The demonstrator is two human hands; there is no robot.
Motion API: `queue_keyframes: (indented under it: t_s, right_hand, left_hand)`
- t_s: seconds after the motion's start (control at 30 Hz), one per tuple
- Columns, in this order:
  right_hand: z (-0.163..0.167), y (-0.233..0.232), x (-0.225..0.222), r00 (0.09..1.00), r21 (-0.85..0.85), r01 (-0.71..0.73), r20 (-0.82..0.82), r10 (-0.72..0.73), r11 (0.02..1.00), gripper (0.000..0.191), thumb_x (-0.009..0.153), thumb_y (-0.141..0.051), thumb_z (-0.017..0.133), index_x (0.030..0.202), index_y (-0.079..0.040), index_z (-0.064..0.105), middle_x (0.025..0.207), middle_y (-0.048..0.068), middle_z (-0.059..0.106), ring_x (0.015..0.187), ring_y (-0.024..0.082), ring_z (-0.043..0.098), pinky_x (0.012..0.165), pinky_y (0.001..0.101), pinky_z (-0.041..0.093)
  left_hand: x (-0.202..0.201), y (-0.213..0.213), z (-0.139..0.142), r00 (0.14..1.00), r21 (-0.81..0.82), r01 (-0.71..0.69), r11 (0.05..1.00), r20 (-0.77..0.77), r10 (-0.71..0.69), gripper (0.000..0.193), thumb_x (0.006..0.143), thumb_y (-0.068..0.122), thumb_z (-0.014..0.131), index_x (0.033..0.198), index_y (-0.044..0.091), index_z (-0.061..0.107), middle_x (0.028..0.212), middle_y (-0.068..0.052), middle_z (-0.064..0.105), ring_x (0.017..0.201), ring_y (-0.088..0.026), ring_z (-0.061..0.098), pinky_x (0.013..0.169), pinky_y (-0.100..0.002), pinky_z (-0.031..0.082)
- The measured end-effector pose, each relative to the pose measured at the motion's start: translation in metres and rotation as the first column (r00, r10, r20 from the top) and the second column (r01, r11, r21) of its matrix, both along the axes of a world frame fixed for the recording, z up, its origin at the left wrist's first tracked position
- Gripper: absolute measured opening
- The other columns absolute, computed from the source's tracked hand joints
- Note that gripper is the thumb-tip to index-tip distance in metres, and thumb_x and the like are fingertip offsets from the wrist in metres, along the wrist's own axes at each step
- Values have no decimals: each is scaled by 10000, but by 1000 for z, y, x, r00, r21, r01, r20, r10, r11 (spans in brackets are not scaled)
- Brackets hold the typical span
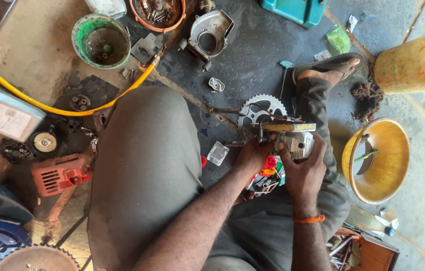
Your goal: The person sits on the workshop floor assembling a small engine. They pick up the aluminum cylinder, fit it onto the engine block, press and align the parts by hand, wipe components with a red cloth, and repeatedly lift and reposition the engine assembly to check the fit.
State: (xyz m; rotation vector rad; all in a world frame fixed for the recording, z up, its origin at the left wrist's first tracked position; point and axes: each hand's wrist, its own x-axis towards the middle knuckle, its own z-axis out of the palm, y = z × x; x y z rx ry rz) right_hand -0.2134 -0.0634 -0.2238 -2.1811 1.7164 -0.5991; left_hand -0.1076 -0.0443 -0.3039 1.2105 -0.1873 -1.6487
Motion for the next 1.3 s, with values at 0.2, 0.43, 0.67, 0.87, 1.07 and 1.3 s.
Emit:
queue_keyframes:
  t_s: [0.2, 0.43, 0.67, 0.87, 1.07, 1.3]
  right_hand:
    - [2, 1, 3, 999, 29, 13, 42, -14, 999, 654, 880, -321, 871, 1358, -65, 506, 1081, 192, 717, 949, 344, 752, 787, 442, 573]
    - [-2, -1, 2, 1000, 8, -2, 1, 2, 1000, 672, 871, -326, 881, 1360, -56, 506, 1106, 211, 700, 978, 364, 729, 805, 452, 562]
    - [1, 2, 6, 999, 47, 35, -8, -35, 998, 678, 866, -327, 875, 1372, -67, 504, 1088, 202, 712, 972, 354, 742, 807, 447, 566]
    - [3, 2, 6, 999, 11, -52, 15, 52, 999, 671, 872, -305, 869, 1368, -53, 494, 1125, 219, 696, 1002, 358, 737, 816, 436, 568]
    - [2, -1, -1, 998, 20, -59, -7, 59, 998, 683, 874, -304, 887, 1368, -40, 495, 1111, 224, 696, 1008, 364, 718, 828, 447, 552]
    - [22, -16, -10, 926, 149, -18, 375, -39, 989, 556, 952, -269, 818, 1340, -5, 519, 1150, 112, 676, 1027, 227, 648, 894, 367, 545]
  left_hand:
    - [-3, -2, -4, 996, -6, 21, 1000, 92, -20, 512, 992, 470, 613, 1276, 51, 696, 1101, -89, 775, 993, -152, 703, 879, -324, 520]
    - [0, -1, -3, 998, 60, 58, 997, 32, -60, 502, 990, 453, 575, 1320, 86, 669, 1143, -90, 757, 1020, -169, 689, 881, -335, 519]
    - [2, 1, -2, 999, 48, 30, 998, 28, -32, 505, 996, 457, 587, 1300, 63, 674, 1137, -108, 760, 1051, -182, 694, 913, -345, 511]
    - [4, 5, -2, 1000, 25, 18, 1000, 21, -18, 485, 1002, 434, 570, 1325, 84, 658, 1172, -101, 749, 1078, -183, 690, 939, -352, 508]
    - [2, 2, -5, 997, 30, 65, 997, 46, -66, 476, 982, 410, 570, 1363, 137, 652, 1187, -81, 744, 1074, -181, 689, 939, -348, 515]
    - [-2, -12, 18, 983, -180, -171, 969, 41, 182, 506, 841, 328, 759, 1249, 53, 644, 1109, -145, 752, 999, -194, 710, 865, -361, 560]
